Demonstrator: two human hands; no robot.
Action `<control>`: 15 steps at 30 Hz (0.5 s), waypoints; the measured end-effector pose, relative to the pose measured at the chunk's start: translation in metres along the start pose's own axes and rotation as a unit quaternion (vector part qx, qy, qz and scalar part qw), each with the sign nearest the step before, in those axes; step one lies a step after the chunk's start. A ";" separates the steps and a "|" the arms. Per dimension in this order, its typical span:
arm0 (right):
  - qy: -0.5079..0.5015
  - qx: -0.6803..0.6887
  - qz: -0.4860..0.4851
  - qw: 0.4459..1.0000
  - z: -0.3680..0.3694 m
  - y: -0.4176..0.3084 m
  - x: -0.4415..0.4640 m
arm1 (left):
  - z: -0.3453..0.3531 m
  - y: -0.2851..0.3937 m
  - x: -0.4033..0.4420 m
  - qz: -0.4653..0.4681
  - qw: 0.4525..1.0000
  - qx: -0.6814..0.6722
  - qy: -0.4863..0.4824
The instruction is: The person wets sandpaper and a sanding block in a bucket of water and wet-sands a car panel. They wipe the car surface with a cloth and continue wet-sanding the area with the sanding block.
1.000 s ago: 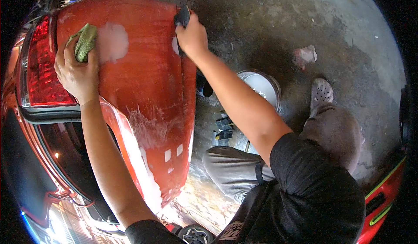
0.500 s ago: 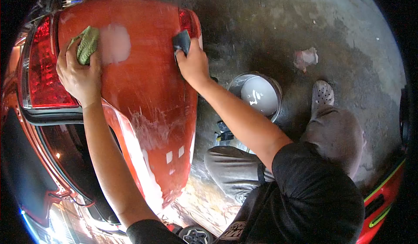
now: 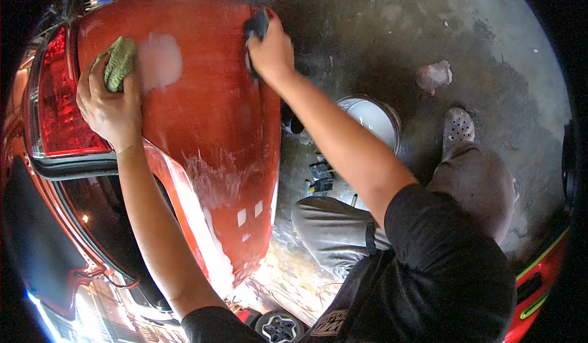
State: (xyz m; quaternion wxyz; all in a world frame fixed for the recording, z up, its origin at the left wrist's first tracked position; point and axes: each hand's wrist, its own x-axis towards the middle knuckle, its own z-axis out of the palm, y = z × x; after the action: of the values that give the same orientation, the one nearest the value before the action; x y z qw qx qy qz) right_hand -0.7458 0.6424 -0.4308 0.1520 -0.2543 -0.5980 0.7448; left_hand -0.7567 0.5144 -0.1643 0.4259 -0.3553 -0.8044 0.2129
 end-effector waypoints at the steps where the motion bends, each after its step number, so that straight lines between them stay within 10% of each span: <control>1: 0.015 -0.034 -0.004 0.999 0.003 0.000 0.023 | 0.002 0.000 0.001 0.000 1.000 0.003 0.002; 15: 0.042 -0.038 -0.070 0.996 0.009 0.017 -0.007 | 0.002 0.000 0.003 -0.014 1.000 0.011 0.004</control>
State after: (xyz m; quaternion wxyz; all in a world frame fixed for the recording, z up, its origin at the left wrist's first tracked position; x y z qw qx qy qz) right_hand -0.7438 0.6278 -0.4451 0.2189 -0.2486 -0.6349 0.6980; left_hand -0.7598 0.5165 -0.1633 0.4358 -0.3399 -0.8053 0.2145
